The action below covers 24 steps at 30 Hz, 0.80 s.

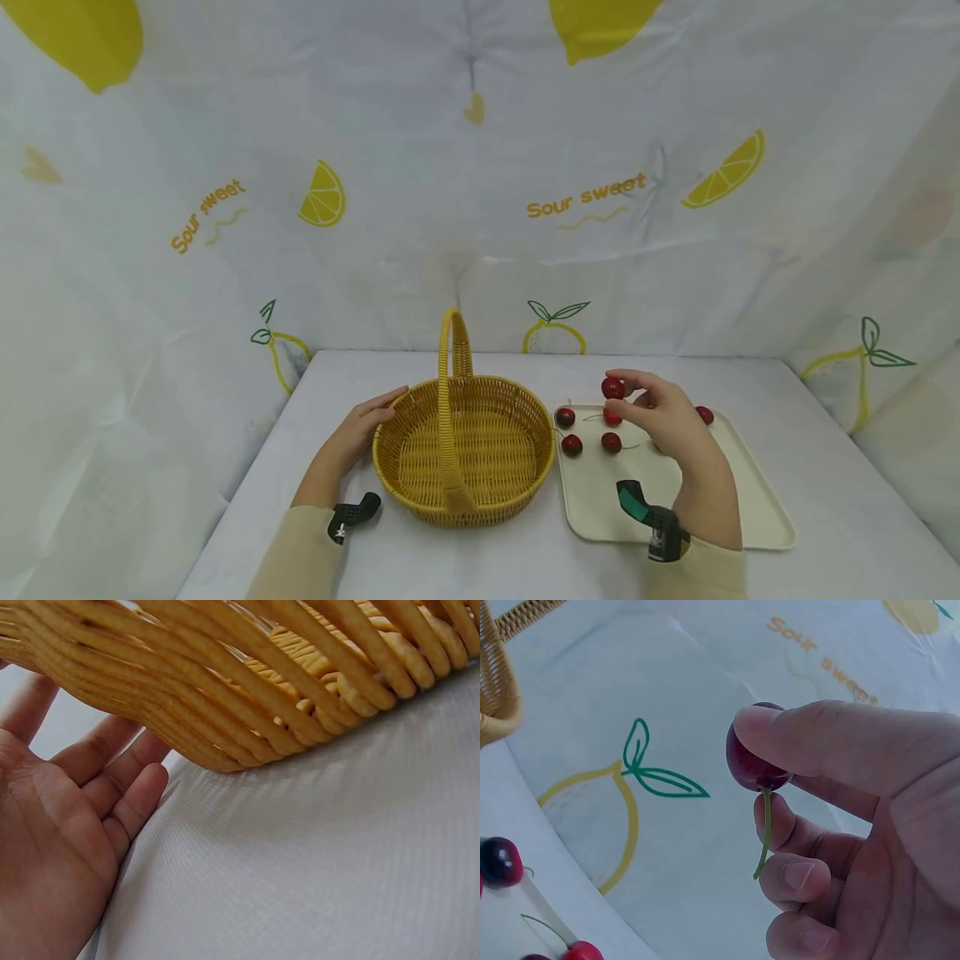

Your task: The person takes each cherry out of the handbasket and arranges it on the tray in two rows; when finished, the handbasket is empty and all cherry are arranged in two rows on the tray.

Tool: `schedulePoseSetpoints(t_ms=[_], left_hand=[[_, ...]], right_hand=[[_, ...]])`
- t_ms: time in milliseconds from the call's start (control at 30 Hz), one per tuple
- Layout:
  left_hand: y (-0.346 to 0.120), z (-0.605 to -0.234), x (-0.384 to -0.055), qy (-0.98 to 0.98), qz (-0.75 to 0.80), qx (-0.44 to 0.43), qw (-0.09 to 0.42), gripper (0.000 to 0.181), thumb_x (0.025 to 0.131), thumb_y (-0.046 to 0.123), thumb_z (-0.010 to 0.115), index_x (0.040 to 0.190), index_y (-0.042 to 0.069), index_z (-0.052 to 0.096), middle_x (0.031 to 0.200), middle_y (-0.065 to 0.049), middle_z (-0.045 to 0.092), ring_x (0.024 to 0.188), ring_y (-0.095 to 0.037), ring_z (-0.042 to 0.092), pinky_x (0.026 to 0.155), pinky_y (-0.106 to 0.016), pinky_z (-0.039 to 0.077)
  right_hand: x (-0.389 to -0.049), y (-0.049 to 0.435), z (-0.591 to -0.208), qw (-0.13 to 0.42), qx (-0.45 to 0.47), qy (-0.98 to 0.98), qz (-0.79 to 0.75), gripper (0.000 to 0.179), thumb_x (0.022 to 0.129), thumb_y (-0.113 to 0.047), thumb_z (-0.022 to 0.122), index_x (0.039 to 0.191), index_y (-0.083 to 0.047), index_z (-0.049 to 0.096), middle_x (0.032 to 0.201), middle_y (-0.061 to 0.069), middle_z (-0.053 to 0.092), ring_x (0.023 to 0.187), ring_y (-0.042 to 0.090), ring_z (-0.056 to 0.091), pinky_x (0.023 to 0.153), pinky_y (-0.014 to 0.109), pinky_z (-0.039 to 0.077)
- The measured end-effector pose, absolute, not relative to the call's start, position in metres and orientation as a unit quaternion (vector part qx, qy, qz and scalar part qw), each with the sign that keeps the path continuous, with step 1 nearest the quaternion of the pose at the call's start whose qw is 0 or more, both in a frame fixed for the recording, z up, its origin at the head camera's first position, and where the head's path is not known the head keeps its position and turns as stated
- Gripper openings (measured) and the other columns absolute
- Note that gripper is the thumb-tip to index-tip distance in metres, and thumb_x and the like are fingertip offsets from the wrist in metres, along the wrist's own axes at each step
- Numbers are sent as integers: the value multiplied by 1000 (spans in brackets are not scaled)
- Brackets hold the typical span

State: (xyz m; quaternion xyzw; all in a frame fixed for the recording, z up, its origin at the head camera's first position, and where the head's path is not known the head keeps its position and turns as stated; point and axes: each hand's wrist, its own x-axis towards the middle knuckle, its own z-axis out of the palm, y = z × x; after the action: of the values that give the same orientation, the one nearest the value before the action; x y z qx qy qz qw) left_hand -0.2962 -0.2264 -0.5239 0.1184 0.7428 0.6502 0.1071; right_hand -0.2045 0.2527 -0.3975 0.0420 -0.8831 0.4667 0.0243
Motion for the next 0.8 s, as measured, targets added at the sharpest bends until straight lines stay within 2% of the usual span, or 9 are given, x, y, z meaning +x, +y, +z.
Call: schedulePoseSetpoints(t_ms=[100, 267, 467, 567, 633, 700, 800], left_hand=[[-227, -525, -297, 745, 647, 118, 109, 53, 100, 19, 56, 153, 14, 51, 160, -6, 41, 153, -28, 25, 123, -52, 16], [-227, -525, -297, 745, 647, 118, 111, 54, 100, 19, 56, 154, 13, 50, 161, -7, 41, 153, -30, 25, 123, -52, 16], [-226, -522, -297, 742, 651, 110, 115, 54, 101, 20, 56, 153, 14, 50, 161, -5, 41, 153, -28, 25, 123, -53, 15], [-226, -522, -297, 745, 650, 102, 113, 54, 100, 21, 57, 153, 15, 51, 160, -4, 42, 153, -28, 25, 123, -54, 14], [-226, -522, -297, 746, 649, 96, 113, 54, 99, 21, 58, 153, 16, 52, 160, -4, 42, 153, -28, 25, 123, -55, 13], [-226, -522, -297, 746, 649, 94, 114, 54, 99, 21, 58, 153, 17, 52, 160, -3, 42, 153, -28, 25, 123, -56, 12], [-226, -522, -297, 745, 650, 96, 117, 54, 100, 21, 57, 154, 17, 51, 161, -4, 41, 153, -28, 24, 123, -55, 12]], right_hand=[[-201, 265, -400, 32, 12, -890, 454, 58, 97, -31, 72, 148, -9, 53, 117, 15, 54, 73, 20, 50, 50, 29, 41], [-195, 291, -409, 54, -35, -907, 417, 63, 99, -41, 67, 152, -10, 50, 122, 16, 52, 91, 26, 55, 62, 32, 43], [-190, 320, -428, 80, -82, -913, 393, 62, 101, -40, 65, 151, -7, 50, 111, 14, 50, 96, 28, 49, 65, 32, 42], [-190, 332, -438, 69, -102, -914, 388, 62, 101, -38, 64, 151, -4, 48, 115, 20, 51, 101, 35, 49, 68, 35, 43], [-191, 339, -444, 51, -117, -913, 387, 63, 102, -36, 63, 152, -2, 45, 122, 26, 48, 106, 41, 47, 71, 40, 45], [-192, 344, -449, 26, -141, -909, 392, 64, 102, -34, 62, 154, -2, 41, 134, 34, 45, 117, 51, 45, 81, 53, 49], [-194, 351, -457, -10, -176, -904, 389, 68, 102, -33, 62, 156, -1, 37, 141, 42, 37, 124, 57, 39, 94, 70, 42]])
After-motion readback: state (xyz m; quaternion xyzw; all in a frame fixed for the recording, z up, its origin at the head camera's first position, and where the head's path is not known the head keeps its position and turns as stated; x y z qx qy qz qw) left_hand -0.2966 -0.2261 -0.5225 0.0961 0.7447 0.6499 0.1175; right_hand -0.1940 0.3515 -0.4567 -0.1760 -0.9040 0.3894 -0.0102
